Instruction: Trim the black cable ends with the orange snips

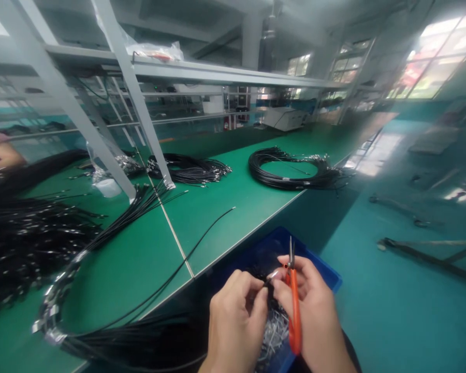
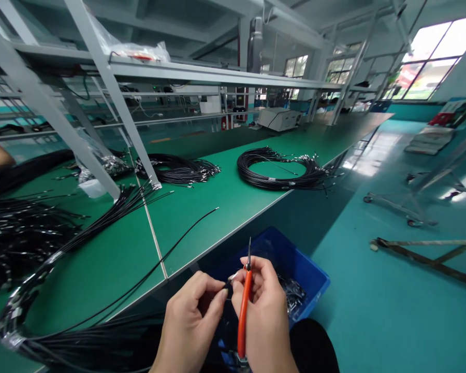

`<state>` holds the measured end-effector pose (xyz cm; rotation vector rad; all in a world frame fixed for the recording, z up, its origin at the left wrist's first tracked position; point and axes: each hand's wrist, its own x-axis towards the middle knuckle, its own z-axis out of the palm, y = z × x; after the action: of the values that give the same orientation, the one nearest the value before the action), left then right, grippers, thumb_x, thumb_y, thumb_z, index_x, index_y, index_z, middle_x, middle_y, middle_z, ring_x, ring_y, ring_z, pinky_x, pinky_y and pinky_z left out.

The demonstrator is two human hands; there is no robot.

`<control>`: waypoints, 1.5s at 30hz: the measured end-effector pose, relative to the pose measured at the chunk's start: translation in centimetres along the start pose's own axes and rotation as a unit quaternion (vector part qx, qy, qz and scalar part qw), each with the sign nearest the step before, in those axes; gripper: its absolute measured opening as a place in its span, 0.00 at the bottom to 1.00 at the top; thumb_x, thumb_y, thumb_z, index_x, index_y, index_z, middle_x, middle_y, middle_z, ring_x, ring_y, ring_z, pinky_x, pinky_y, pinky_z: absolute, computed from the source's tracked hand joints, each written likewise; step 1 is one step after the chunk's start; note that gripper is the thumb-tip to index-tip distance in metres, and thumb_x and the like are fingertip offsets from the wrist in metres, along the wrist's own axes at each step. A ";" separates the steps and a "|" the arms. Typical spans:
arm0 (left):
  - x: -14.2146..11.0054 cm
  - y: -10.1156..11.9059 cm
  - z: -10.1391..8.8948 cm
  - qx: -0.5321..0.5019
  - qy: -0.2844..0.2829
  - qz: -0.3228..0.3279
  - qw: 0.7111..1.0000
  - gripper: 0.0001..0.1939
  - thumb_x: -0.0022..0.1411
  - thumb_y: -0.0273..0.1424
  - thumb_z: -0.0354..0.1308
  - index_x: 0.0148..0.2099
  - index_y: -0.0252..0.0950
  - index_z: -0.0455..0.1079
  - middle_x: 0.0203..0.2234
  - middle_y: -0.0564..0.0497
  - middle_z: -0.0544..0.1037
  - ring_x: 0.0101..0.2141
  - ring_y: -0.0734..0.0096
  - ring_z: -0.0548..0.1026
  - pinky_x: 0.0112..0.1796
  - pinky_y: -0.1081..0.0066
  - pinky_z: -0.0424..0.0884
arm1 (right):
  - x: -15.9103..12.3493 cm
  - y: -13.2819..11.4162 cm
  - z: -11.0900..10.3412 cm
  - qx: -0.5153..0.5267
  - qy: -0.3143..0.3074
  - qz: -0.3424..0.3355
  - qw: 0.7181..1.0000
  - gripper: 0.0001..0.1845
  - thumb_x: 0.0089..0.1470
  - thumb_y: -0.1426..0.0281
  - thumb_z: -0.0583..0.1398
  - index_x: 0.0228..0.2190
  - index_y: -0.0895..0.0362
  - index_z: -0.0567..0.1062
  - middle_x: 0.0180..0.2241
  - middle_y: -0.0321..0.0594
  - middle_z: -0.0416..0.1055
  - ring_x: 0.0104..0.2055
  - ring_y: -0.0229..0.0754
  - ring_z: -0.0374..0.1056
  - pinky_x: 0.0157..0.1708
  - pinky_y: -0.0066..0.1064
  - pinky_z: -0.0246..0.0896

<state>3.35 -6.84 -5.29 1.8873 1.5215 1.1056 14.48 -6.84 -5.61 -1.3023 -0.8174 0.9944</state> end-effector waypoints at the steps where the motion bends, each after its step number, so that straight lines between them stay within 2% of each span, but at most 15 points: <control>1: 0.0 0.0 0.0 0.003 0.004 0.000 1.000 0.08 0.56 0.25 0.53 0.25 0.37 0.67 0.20 0.54 0.69 0.20 0.74 0.66 0.23 0.76 0.59 | -0.1 0.1 0.1 -0.017 0.007 -0.010 1.000 0.17 0.43 0.66 0.64 0.37 0.53 0.68 0.28 0.36 0.72 0.30 0.41 0.69 0.32 0.30 0.66; 6: -0.2 0.0 0.0 0.008 0.015 0.004 1.000 0.08 0.56 0.26 0.54 0.25 0.37 0.67 0.20 0.54 0.69 0.20 0.74 0.67 0.23 0.75 0.59 | -0.5 1.0 0.4 -0.138 0.043 -0.064 0.987 0.15 0.47 0.66 0.60 0.39 0.52 0.67 0.35 0.42 0.73 0.36 0.46 0.71 0.35 0.37 0.66; 10: 0.5 -0.6 -0.7 -0.086 -0.017 -0.073 0.993 0.07 0.55 0.28 0.56 0.25 0.36 0.67 0.20 0.54 0.70 0.22 0.72 0.68 0.25 0.75 0.60 | -1.1 1.0 0.2 -0.162 0.014 -0.103 0.981 0.16 0.46 0.68 0.60 0.39 0.51 0.67 0.34 0.42 0.74 0.37 0.47 0.71 0.34 0.36 0.65; 12: 1.2 -1.2 -1.1 -0.175 -0.052 -0.126 0.975 0.07 0.54 0.30 0.57 0.25 0.35 0.67 0.20 0.54 0.70 0.23 0.72 0.67 0.26 0.76 0.61 | -1.0 0.4 -0.3 -0.118 -0.041 -0.092 0.988 0.16 0.44 0.69 0.62 0.38 0.52 0.68 0.32 0.41 0.74 0.36 0.46 0.70 0.34 0.34 0.64; 14: 1.8 -1.7 -1.7 -0.254 -0.084 -0.158 0.950 0.07 0.54 0.30 0.58 0.25 0.34 0.67 0.19 0.55 0.69 0.23 0.74 0.64 0.26 0.76 0.59 | -0.5 -0.5 -1.2 -0.044 -0.137 -0.025 0.989 0.17 0.41 0.69 0.65 0.36 0.54 0.69 0.30 0.40 0.74 0.31 0.41 0.69 0.30 0.30 0.63; 15: 2.0 -1.9 -2.0 -0.285 -0.095 -0.166 0.939 0.07 0.53 0.30 0.58 0.25 0.34 0.68 0.19 0.55 0.69 0.22 0.75 0.63 0.25 0.77 0.58 | -0.2 -0.9 -1.8 -0.008 -0.203 0.028 0.979 0.18 0.40 0.67 0.66 0.36 0.55 0.69 0.29 0.40 0.74 0.25 0.37 0.67 0.26 0.28 0.61; 17: 2.3 -2.2 -2.4 -0.334 -0.113 -0.175 0.920 0.07 0.53 0.30 0.58 0.26 0.33 0.68 0.18 0.56 0.67 0.21 0.77 0.59 0.23 0.77 0.55 | 0.3 -1.6 -2.8 0.057 -0.327 0.131 0.934 0.22 0.41 0.60 0.66 0.36 0.57 0.69 0.28 0.41 0.74 0.17 0.30 0.57 0.17 0.24 0.51; 19: 2.5 -2.2 -2.7 -0.367 -0.126 -0.180 0.904 0.06 0.53 0.29 0.58 0.26 0.33 0.67 0.17 0.57 0.66 0.20 0.78 0.57 0.22 0.77 0.53 | 0.5 -2.1 -3.7 0.084 -0.377 0.181 0.904 0.23 0.43 0.57 0.65 0.38 0.58 0.70 0.28 0.43 0.74 0.17 0.29 0.54 0.18 0.24 0.47; 22: 2.5 -2.2 -2.9 -0.389 -0.135 -0.180 0.893 0.06 0.54 0.28 0.58 0.26 0.33 0.67 0.17 0.57 0.65 0.20 0.78 0.56 0.23 0.77 0.53 | 0.1 -2.7 -4.3 0.071 -0.375 0.222 0.897 0.20 0.46 0.58 0.63 0.38 0.58 0.70 0.28 0.45 0.74 0.21 0.32 0.56 0.21 0.26 0.50; 25: 2.4 -2.0 -2.8 -0.401 -0.134 -0.171 0.890 0.06 0.54 0.28 0.59 0.26 0.32 0.67 0.18 0.57 0.66 0.21 0.78 0.57 0.24 0.78 0.54 | 0.0 -2.9 -4.1 0.065 -0.360 0.251 0.896 0.18 0.44 0.60 0.63 0.34 0.58 0.71 0.28 0.45 0.74 0.20 0.32 0.55 0.21 0.27 0.50; 30: 2.3 -1.9 -2.7 -0.413 -0.137 -0.165 0.885 0.06 0.54 0.27 0.59 0.26 0.32 0.67 0.19 0.56 0.67 0.22 0.78 0.58 0.26 0.78 0.56 | 0.3 -1.9 -3.9 0.088 -0.380 0.232 0.891 0.15 0.48 0.62 0.61 0.35 0.59 0.70 0.25 0.41 0.74 0.19 0.31 0.56 0.23 0.26 0.54; 35: 2.4 -2.1 -2.7 -0.416 -0.143 -0.162 0.883 0.07 0.54 0.28 0.60 0.26 0.32 0.67 0.19 0.56 0.67 0.22 0.78 0.59 0.26 0.78 0.56 | 0.6 -0.6 -3.6 0.073 -0.374 0.228 0.896 0.13 0.50 0.65 0.60 0.36 0.60 0.70 0.25 0.42 0.75 0.15 0.27 0.53 0.14 0.19 0.45; 40: 2.5 -2.5 -2.6 -0.392 -0.142 -0.169 0.893 0.07 0.53 0.30 0.59 0.26 0.33 0.67 0.18 0.56 0.66 0.22 0.78 0.57 0.24 0.77 0.54 | 1.3 0.0 -2.9 -0.061 -0.367 0.220 0.902 0.09 0.43 0.70 0.63 0.28 0.57 0.67 0.18 0.38 0.75 0.06 0.24 0.48 0.06 0.17 0.40; 43: 2.7 -2.6 -2.2 -0.354 -0.142 -0.168 0.909 0.06 0.54 0.30 0.58 0.26 0.34 0.67 0.19 0.56 0.67 0.21 0.77 0.59 0.24 0.77 0.55 | 1.6 0.2 -3.3 -0.028 -0.352 0.203 0.913 0.11 0.42 0.69 0.64 0.28 0.58 0.68 0.17 0.37 0.74 0.08 0.24 0.49 0.07 0.16 0.43; 45: 3.0 -2.6 -1.8 -0.250 -0.159 -0.138 0.945 0.06 0.55 0.30 0.57 0.27 0.35 0.69 0.19 0.56 0.70 0.22 0.76 0.64 0.24 0.77 0.58 | 1.9 0.4 -3.8 0.029 -0.342 0.177 0.923 0.14 0.42 0.65 0.65 0.31 0.59 0.69 0.17 0.38 0.74 0.09 0.24 0.50 0.09 0.16 0.44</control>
<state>0.61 -3.49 -5.43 1.3772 1.1425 0.8982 18.66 -6.58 -6.51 -1.0670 -1.0791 1.8065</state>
